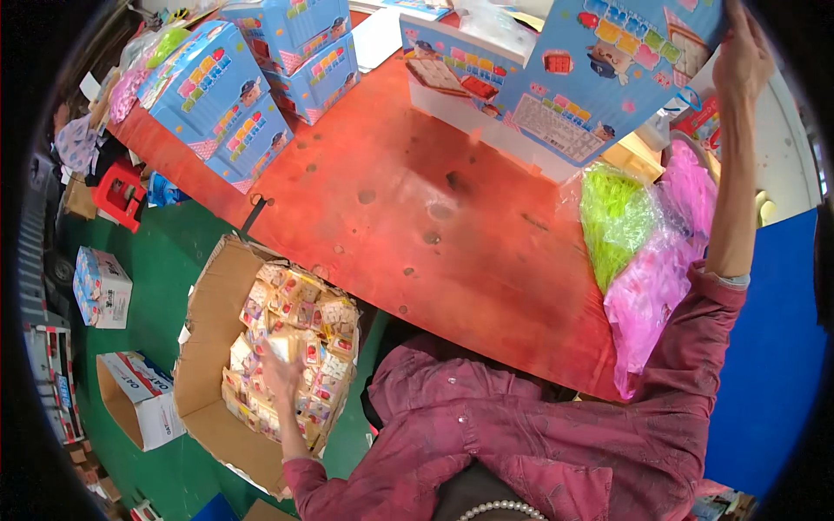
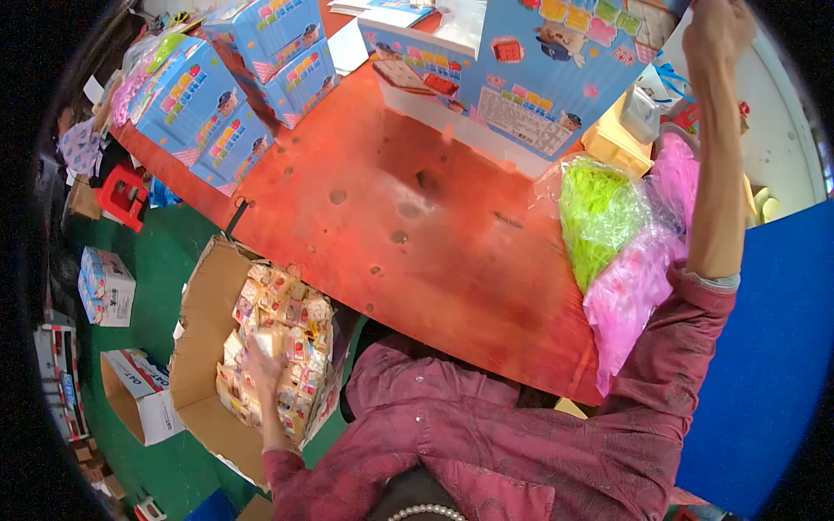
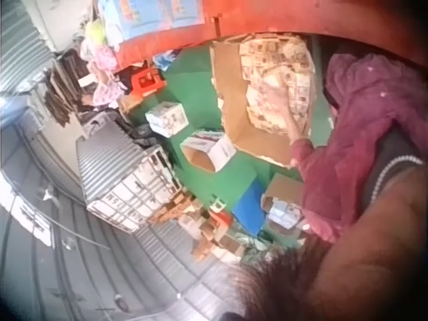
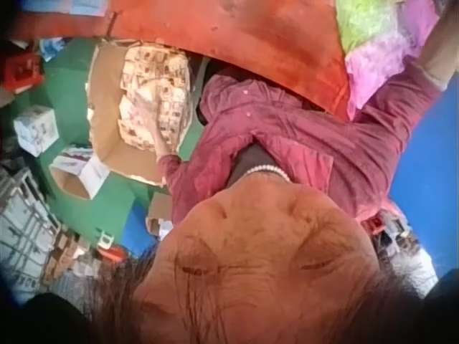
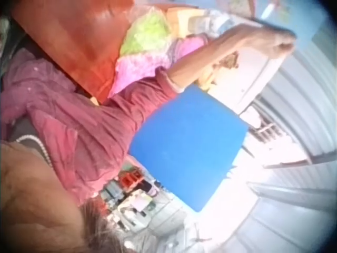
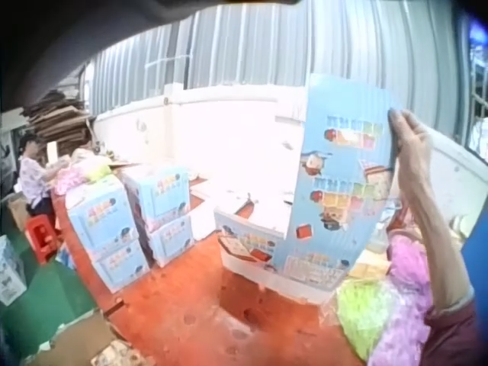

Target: Folding cardboard boxes and packing small items into them at a workbench.

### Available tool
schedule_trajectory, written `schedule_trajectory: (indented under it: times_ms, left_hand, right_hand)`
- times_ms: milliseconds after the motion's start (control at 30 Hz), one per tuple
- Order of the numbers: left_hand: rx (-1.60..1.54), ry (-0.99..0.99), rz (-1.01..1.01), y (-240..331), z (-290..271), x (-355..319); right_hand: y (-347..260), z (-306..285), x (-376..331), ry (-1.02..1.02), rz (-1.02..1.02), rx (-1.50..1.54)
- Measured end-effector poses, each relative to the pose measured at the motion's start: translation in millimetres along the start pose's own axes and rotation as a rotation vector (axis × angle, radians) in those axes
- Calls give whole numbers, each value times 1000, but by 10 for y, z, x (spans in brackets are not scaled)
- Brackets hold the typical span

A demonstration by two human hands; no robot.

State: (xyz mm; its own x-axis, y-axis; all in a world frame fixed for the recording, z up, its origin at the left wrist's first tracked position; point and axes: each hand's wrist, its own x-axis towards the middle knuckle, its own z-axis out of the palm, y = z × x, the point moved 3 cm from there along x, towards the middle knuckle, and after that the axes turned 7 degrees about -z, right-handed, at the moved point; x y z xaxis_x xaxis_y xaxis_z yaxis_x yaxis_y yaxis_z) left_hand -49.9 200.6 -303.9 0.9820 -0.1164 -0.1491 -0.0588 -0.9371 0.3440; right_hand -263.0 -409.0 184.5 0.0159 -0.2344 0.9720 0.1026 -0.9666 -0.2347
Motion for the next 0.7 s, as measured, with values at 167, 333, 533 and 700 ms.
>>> schedule_trajectory:
  times_ms: [167, 333, 533, 700]
  left_hand:
    - [354, -65, 27, -572, 975, 83]
    - [390, -132, 230, -82, 808, 201]
    - [-563, -116, 278, 966, -784, 747]
    - [-709, -63, 716, 3029, -1985, 543]
  right_hand:
    - [66, -1, -311, 162, 451, 268]
    - [119, -131, -297, 147, 394, 318]
    - [-243, 22, -344, 222, 347, 378]
    - [-175, -57, -347, 295, 364, 469]
